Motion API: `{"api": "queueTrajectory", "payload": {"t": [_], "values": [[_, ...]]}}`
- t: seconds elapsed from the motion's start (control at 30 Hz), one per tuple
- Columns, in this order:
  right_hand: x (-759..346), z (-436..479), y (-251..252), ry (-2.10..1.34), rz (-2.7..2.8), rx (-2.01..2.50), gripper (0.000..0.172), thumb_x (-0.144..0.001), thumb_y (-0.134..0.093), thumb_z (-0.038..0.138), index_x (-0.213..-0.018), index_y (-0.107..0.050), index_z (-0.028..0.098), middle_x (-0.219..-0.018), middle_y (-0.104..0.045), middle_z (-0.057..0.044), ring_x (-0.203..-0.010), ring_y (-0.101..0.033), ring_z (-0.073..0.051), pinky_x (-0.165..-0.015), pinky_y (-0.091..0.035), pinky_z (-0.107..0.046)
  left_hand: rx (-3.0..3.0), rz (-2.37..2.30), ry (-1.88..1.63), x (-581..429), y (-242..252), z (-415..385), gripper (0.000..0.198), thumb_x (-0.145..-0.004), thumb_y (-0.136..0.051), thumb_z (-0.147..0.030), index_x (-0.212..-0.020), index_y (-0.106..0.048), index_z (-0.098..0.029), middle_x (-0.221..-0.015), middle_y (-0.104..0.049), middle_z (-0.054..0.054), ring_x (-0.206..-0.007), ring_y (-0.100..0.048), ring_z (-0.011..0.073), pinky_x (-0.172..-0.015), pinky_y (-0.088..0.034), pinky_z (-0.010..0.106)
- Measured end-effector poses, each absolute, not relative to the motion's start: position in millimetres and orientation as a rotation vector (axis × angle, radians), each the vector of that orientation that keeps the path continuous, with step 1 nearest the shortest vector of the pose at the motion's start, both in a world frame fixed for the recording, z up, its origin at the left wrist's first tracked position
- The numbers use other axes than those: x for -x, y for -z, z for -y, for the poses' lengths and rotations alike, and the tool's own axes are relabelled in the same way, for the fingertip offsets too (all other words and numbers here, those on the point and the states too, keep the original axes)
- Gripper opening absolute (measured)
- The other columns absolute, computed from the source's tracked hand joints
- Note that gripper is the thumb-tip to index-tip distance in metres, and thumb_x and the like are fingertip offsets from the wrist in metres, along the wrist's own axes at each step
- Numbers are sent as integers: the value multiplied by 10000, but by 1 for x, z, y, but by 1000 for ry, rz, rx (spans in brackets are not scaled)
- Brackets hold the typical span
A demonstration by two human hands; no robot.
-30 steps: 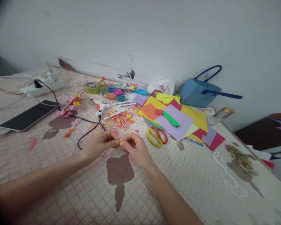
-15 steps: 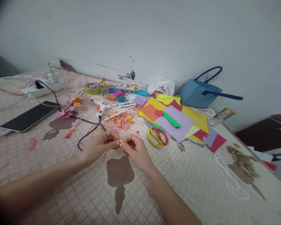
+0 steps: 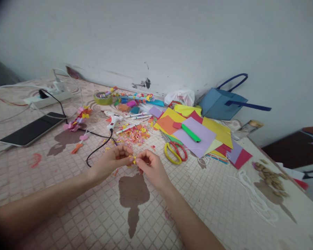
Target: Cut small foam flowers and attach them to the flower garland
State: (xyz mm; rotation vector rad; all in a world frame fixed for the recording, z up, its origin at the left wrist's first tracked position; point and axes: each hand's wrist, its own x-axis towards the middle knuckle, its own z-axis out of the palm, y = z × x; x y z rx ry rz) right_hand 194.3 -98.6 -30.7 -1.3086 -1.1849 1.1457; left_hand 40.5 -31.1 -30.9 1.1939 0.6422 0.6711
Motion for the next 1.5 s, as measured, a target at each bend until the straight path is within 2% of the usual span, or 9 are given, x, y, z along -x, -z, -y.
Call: {"api": "queueTrajectory", "payload": {"t": [0.3, 0.73, 0.97, 1.13, 1.27, 1.4, 1.5], "values": [[-194, 98, 31, -1179, 1152, 1265, 236, -819, -587, 405, -730, -560, 188, -579, -523, 34, -521, -488, -106, -489, -424, -232, -1195, -654, -657, -40, 28, 31, 282, -687, -720, -247, -864, -523, -150, -724, -604, -18, -672, -586, 110, -675, -440, 265], [-196, 99, 30, -1170, 1181, 1271, 245, -828, -585, 414, -738, -559, 187, -586, -520, 32, -527, -486, -106, -488, -425, -233, -1200, -669, -630, -41, 27, 31, 276, -687, -705, -222, -865, -508, -146, -718, -595, -21, -653, -580, 102, -637, -430, 251], [-198, 98, 29, -1079, 1302, 1331, 206, -792, -633, 372, -754, -551, 187, -664, -523, 27, -569, -484, -107, -510, -413, -232, -1529, -708, -725, -41, 36, 31, 259, -712, -664, -215, -901, -498, -152, -719, -585, -5, -657, -574, 125, -613, -448, 263], [-197, 98, 30, -1034, 1369, 1351, 173, -818, -586, 334, -743, -530, 188, -627, -480, 44, -540, -460, -100, -498, -384, -228, -1730, -738, -788, -41, 39, 34, 222, -743, -617, -179, -937, -510, -160, -754, -579, -2, -651, -550, 113, -599, -442, 249], [-197, 98, 31, -1036, 1361, 1336, 173, -840, -567, 339, -763, -524, 191, -628, -485, 44, -533, -470, -99, -501, -405, -229, -1612, -701, -771, -41, 36, 34, 222, -738, -634, -203, -917, -514, -151, -756, -581, 2, -666, -564, 116, -611, -448, 250], [-198, 97, 32, -1046, 1281, 1303, 196, -843, -577, 356, -755, -526, 188, -609, -501, 43, -528, -484, -100, -503, -420, -232, -1388, -658, -687, -41, 34, 30, 309, -692, -701, -252, -914, -521, -136, -788, -609, 15, -714, -592, 130, -661, -464, 266], [-199, 96, 33, -1075, 1233, 1264, 208, -838, -589, 362, -748, -534, 183, -604, -513, 41, -522, -494, -98, -507, -425, -236, -1323, -648, -588, -40, 34, 29, 277, -703, -704, -288, -874, -560, -124, -786, -617, 15, -721, -588, 120, -684, -458, 257]]}}
